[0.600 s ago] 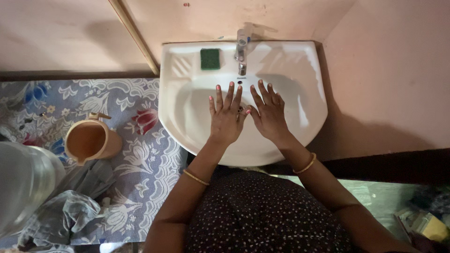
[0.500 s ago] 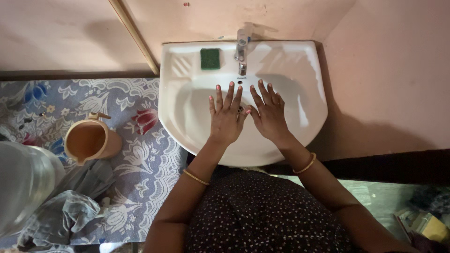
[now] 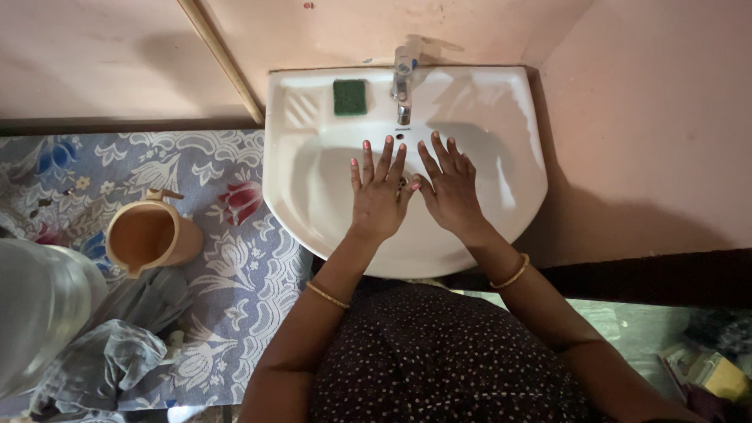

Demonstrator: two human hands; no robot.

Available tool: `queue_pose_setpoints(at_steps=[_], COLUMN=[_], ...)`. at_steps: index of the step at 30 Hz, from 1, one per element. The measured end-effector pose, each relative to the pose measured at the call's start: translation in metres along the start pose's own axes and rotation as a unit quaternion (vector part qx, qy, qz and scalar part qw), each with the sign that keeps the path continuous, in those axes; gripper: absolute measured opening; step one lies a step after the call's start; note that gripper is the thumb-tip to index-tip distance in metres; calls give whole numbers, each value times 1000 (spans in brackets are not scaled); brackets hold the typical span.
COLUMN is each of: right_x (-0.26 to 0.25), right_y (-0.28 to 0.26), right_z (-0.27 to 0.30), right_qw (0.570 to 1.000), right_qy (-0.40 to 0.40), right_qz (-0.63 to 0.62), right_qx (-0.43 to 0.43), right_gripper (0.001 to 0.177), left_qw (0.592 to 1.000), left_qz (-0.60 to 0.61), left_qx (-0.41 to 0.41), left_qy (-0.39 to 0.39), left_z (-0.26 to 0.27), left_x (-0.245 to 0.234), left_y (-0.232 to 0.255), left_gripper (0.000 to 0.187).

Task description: The person cleans a bathroom sink using a green sponge, scrubbing the basin, the faucet, and the drain, and then rinsing the sink with water from the tap.

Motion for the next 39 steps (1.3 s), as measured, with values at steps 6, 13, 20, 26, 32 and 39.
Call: queue_pose_setpoints(at_steps=[6,13,20,26,32,39], right_x=[1,0,2,0,5,-4], right_y=[0,-2,-2,-4,-9,-17], right_z=[-1,-1,-2,-3,-7,-11], right_qw=[1000,1000,1000,1000,1000,999], right_qy=[-3,-12,-15,-11,-19,5], right_qz=[2,2,-1,-4,5,14], right_qx=[2,4,5,-2,-7,-51], right_gripper=[63,64,64,64,66,69], left_qw=[1000,1000,1000,1000,1000,999], left_qz=[1,-4,0,-1,2,-38], left_qx=[-1,-2,-5,-1,-1,9], left_qy=[-1,-12,-10,7,17,9], left_z=[-1,-1,0,0,1,-5], left_x=[-1,0,-1,-1,-4,-8], left_y=[1,2,1,0,1,-3], left_gripper=[68,68,69,69,69,76])
Point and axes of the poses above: each hand's wrist, its own z-axis away from the middle knuckle, its own x-axis out of the palm, y = z × x, the point moved 10 cm from there along -z, towards the middle knuckle, and after that the axes turned 2 degrees about -y, right-handed, at the moved point
